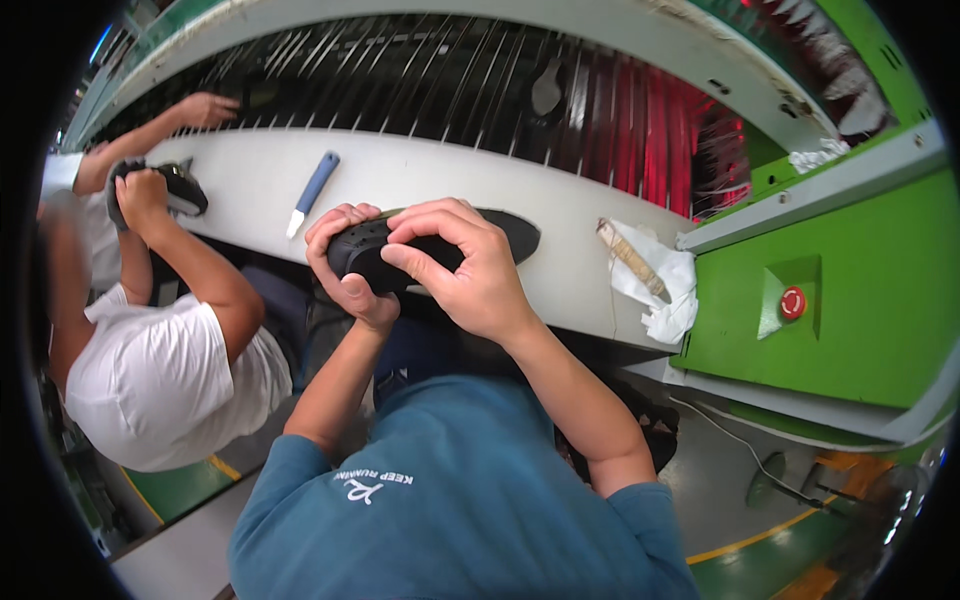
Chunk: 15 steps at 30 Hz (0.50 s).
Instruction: The person picks up black shoe soles and green uppers from a conveyor belt and assembles them by hand. They press the components together, inspect the fit, and place the finished shoes back onto the belt.
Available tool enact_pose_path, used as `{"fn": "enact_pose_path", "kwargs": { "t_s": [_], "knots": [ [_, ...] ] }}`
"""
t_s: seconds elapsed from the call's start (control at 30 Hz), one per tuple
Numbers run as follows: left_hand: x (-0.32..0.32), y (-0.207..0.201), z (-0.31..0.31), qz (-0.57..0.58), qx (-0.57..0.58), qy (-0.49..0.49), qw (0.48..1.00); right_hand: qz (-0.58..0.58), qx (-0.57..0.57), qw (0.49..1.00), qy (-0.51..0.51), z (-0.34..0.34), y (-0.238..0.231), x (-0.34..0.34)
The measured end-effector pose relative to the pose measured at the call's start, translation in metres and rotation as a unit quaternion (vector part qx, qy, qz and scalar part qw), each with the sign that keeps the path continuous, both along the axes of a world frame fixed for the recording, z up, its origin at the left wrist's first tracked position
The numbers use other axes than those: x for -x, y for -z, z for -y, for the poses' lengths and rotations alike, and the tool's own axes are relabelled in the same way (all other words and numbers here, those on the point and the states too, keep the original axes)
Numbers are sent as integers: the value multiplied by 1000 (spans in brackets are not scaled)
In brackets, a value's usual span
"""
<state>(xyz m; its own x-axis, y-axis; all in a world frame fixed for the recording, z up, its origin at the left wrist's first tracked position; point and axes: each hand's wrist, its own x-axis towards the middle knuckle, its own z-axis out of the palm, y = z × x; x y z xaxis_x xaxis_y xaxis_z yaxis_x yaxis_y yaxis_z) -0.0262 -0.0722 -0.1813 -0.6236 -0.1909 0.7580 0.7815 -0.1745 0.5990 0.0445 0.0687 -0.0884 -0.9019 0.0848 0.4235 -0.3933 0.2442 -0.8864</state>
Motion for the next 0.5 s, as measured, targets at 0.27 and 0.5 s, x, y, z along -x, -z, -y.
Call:
{"fn": "enact_pose_path", "kwargs": {
  "t_s": [0.27,0.5],
  "knots": [
    [-42,63,25,81,16,-15,997,-18,-150,989,-2,29,37,-8],
    [-44,52,29,123,-4,31,992,-21,-116,993,-21,21,44,-3]
  ]
}}
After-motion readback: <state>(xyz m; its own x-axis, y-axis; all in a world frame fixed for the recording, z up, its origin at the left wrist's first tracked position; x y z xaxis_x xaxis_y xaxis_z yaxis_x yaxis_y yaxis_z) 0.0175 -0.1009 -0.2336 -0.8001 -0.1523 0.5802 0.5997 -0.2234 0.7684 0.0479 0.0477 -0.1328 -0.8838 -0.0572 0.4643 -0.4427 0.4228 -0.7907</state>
